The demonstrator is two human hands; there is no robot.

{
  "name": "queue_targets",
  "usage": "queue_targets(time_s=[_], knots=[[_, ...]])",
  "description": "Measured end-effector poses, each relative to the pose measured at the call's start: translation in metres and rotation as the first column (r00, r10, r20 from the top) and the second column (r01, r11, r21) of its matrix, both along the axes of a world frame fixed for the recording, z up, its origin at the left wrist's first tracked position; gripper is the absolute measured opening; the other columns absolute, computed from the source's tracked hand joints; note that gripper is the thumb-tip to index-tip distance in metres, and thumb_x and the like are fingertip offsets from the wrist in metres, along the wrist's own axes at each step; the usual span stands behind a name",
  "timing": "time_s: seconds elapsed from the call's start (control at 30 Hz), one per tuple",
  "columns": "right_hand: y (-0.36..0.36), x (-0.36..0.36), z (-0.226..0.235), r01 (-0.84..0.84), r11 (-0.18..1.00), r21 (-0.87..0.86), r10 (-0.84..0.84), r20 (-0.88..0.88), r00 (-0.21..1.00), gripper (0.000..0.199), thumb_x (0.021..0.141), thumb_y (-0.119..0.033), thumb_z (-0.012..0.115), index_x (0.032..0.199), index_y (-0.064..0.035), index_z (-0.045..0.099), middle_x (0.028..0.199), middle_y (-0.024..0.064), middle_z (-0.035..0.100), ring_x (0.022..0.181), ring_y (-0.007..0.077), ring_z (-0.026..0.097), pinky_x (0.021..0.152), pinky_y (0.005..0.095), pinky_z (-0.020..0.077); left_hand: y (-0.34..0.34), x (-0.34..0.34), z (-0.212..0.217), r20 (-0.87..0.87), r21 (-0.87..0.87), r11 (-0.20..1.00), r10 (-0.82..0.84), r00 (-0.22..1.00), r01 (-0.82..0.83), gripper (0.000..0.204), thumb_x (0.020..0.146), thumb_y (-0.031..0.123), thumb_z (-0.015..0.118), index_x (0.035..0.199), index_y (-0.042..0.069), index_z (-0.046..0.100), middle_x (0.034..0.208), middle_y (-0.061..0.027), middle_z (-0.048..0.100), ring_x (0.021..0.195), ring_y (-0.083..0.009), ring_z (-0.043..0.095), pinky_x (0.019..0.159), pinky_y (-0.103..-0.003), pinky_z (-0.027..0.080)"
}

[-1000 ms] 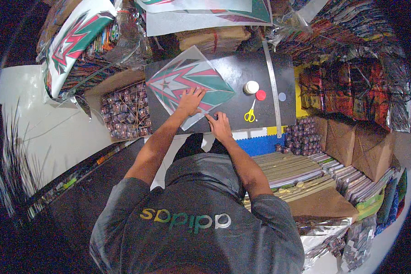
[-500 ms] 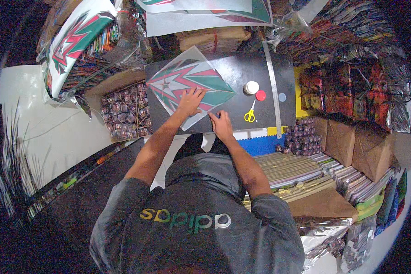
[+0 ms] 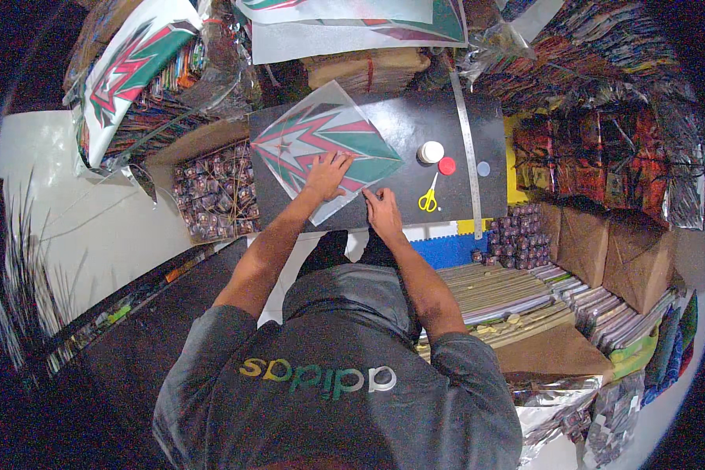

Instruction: Assembling kite sails by applying glue to the edges in a workshop setting.

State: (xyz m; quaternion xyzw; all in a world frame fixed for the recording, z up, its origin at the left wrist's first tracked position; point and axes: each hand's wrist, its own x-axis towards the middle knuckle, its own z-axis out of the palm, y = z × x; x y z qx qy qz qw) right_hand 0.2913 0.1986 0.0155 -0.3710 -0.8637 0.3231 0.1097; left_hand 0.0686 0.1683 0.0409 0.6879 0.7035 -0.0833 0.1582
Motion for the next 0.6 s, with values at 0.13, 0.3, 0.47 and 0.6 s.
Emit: queue_targets(time_s=[0.13, 0.3, 0.47, 0.6], knots=[[0.0041, 0.0009, -0.002, 0.031, 0.999, -0.036, -0.032, -0.017, 0.999, 0.033, 0.094, -0.011, 0.063, 0.127, -0.0137, 0.066, 0.103, 0.0183, 0.054, 0.099, 0.0361, 0.057, 0.088, 0.044, 0.0497, 0.0034, 0.0004, 0.0017, -0.005, -0.078, 0.997, 0.009, 1.0, -0.009, 0.112, 0.069, 0.045, 0.087, 0.158, 0.015, 0.026, 0.151, -0.0007, 0.041, 0.142, -0.0293, 0.038, 0.103, -0.06, 0.041], [0.0085, 0.0015, -0.0054, 0.094, 0.994, -0.059, -0.097, -0.054, 0.994, 0.033, 0.094, -0.01, 0.061, 0.127, -0.0107, 0.066, 0.099, 0.0177, 0.054, 0.097, 0.0353, 0.057, 0.088, 0.0442, 0.0495, 0.0015, 0.0, 0.0021, 0.02, -0.038, 0.999, 0.011, 1.0, -0.01, 0.11, 0.068, 0.044, 0.088, 0.157, 0.015, 0.029, 0.15, -0.0011, 0.042, 0.14, -0.0297, 0.039, 0.102, -0.06, 0.041], [0.0101, 0.002, -0.0066, 0.043, 0.999, -0.026, -0.045, -0.052, 0.998, 0.031, 0.094, -0.011, 0.061, 0.125, -0.009, 0.066, 0.097, 0.0178, 0.053, 0.094, 0.0358, 0.058, 0.086, 0.0456, 0.0497, 0.0012, 0.0, 0.0027, 0.018, -0.032, 0.999, 0.009, 1.0, -0.009, 0.11, 0.067, 0.043, 0.088, 0.156, 0.015, 0.03, 0.15, -0.0012, 0.042, 0.14, -0.0294, 0.039, 0.102, -0.059, 0.042], [0.0098, -0.0006, -0.0057, 0.137, 0.99, -0.035, -0.139, -0.073, 0.988, 0.03, 0.095, -0.012, 0.061, 0.124, -0.0078, 0.066, 0.097, 0.0179, 0.054, 0.096, 0.0354, 0.058, 0.085, 0.0454, 0.0505, 0.0012, 0.0001, 0.0008, 0.021, -0.005, 1.0, 0.006, 1.0, -0.006, 0.109, 0.067, 0.043, 0.088, 0.156, 0.015, 0.031, 0.15, -0.0011, 0.042, 0.14, -0.0287, 0.04, 0.101, -0.059, 0.043]])
